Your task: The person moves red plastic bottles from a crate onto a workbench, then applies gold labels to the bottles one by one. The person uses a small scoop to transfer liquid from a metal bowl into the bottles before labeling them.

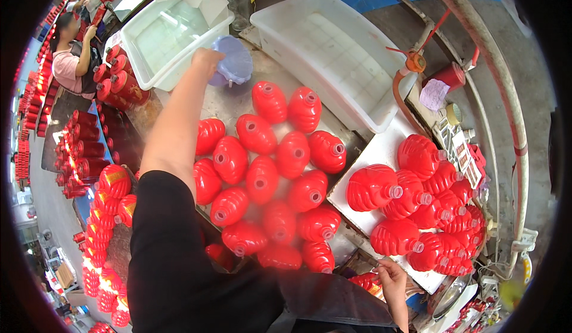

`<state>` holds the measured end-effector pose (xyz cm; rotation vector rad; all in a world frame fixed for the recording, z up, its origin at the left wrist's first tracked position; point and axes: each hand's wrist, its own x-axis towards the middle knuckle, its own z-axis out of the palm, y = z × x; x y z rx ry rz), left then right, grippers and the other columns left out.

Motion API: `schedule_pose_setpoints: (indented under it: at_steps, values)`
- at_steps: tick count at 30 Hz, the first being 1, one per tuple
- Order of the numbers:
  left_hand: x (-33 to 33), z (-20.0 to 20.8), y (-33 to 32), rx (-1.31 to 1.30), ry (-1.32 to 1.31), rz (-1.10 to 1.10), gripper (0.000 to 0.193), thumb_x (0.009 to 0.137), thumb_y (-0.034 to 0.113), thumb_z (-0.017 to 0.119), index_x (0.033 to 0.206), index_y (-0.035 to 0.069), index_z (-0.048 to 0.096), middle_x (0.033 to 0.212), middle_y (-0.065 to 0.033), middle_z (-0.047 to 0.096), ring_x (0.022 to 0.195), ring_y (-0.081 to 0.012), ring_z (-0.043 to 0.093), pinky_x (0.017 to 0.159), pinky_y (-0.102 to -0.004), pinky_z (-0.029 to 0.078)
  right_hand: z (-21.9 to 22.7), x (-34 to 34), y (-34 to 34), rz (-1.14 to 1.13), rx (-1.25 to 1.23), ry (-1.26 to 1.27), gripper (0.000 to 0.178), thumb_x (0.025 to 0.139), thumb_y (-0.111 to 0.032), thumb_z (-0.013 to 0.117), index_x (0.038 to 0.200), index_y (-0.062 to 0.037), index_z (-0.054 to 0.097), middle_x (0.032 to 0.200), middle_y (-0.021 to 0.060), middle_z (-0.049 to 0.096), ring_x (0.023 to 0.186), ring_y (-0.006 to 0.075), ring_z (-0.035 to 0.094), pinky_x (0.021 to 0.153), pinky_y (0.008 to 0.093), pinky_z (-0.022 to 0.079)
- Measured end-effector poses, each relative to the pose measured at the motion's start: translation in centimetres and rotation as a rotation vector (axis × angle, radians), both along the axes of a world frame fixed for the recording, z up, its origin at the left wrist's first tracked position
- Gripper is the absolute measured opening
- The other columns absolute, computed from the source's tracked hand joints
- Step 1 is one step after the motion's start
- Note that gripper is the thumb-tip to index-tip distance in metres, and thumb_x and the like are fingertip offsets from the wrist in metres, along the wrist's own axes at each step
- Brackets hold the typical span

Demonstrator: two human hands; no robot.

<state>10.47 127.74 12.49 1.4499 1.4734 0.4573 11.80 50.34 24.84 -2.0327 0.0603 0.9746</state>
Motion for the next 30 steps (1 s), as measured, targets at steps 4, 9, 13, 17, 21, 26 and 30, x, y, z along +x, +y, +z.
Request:
schedule_pose_setpoints:
  at_steps: [4, 9, 13, 17, 21, 26, 30]
  values:
    - [1.8, 1.6, -3.5, 0.490, 0.452, -0.193, 0.041, 0.075, 0.015, 0.084, 0.111, 0.001, 0.070, 0.113, -0.0212, 0.071, 0.105, -0.0354, 0.070, 0.087, -0.0429, 0.058, -0.1, -0.4, 0.2, -0.006, -0.019, 0.005, 0.024, 0.099, -0.003, 0.062, 0.122, 0.0043, 0.065, 0.093, 0.0119, 0.074, 0.071, 0.0140, 0.069, 0.061, 0.0233, 0.052]
    - [2.4, 2.8, -6.7, 0.711, 0.532, -0.327, 0.052, 0.074, 0.024, 0.086, 0.117, 0.003, 0.067, 0.119, -0.0174, 0.065, 0.109, -0.0353, 0.066, 0.092, -0.0441, 0.055, -0.2, -0.9, 0.0, 0.006, 0.002, -0.014, 0.025, 0.099, -0.003, 0.062, 0.122, 0.0045, 0.064, 0.093, 0.0122, 0.074, 0.071, 0.0142, 0.069, 0.061, 0.0237, 0.052]
    - [2.1, 3.7, -8.0, 0.817, 0.551, -0.422, 0.048, 0.076, 0.020, 0.085, 0.116, 0.004, 0.065, 0.123, -0.0173, 0.061, 0.109, -0.0352, 0.065, 0.091, -0.0460, 0.055, -0.8, -1.5, -0.5, -0.008, -0.012, -0.012, 0.025, 0.099, -0.003, 0.061, 0.122, 0.0051, 0.065, 0.093, 0.0117, 0.073, 0.071, 0.0142, 0.069, 0.062, 0.0240, 0.053]
    - [0.9, 4.9, -9.2, 0.938, 0.644, -0.574, 0.046, 0.076, 0.016, 0.084, 0.115, 0.004, 0.062, 0.120, -0.0178, 0.060, 0.107, -0.0377, 0.065, 0.089, -0.0480, 0.055, -1.2, -2.0, -1.1, 0.034, 0.016, -0.055, 0.025, 0.099, -0.004, 0.061, 0.123, 0.0049, 0.065, 0.094, 0.0108, 0.073, 0.072, 0.0133, 0.068, 0.062, 0.0245, 0.053]
    - [-1.4, 6.1, -9.7, 1.039, 0.646, -0.409, 0.043, 0.078, 0.014, 0.080, 0.115, 0.004, 0.060, 0.119, -0.0183, 0.060, 0.107, -0.0385, 0.065, 0.088, -0.0472, 0.055, -0.7, -2.4, -2.0, 0.051, 0.035, -0.066, 0.025, 0.100, -0.004, 0.061, 0.123, 0.0048, 0.065, 0.095, 0.0103, 0.073, 0.074, 0.0126, 0.068, 0.066, 0.0251, 0.054]
    - [-5.4, 11.3, -13.7, 0.639, 0.072, -0.179, 0.047, 0.085, 0.022, 0.079, 0.122, -0.002, 0.062, 0.118, -0.0168, 0.066, 0.109, -0.0280, 0.064, 0.092, -0.0391, 0.052, -0.3, -2.1, -3.7, 0.096, 0.039, -0.073, 0.026, 0.099, -0.010, 0.063, 0.123, 0.0008, 0.069, 0.101, 0.0084, 0.075, 0.078, 0.0116, 0.069, 0.074, 0.0265, 0.056]
    - [-8.5, 19.2, -26.2, -0.030, -0.614, -0.607, 0.047, 0.093, 0.008, 0.066, 0.136, -0.003, 0.051, 0.126, -0.0127, 0.063, 0.116, -0.0227, 0.062, 0.100, -0.0378, 0.050, -0.7, -0.8, -5.0, 0.297, 0.178, -0.428, 0.028, 0.099, -0.012, 0.064, 0.124, -0.0006, 0.068, 0.104, 0.0104, 0.076, 0.091, 0.0180, 0.073, 0.083, 0.0322, 0.058]
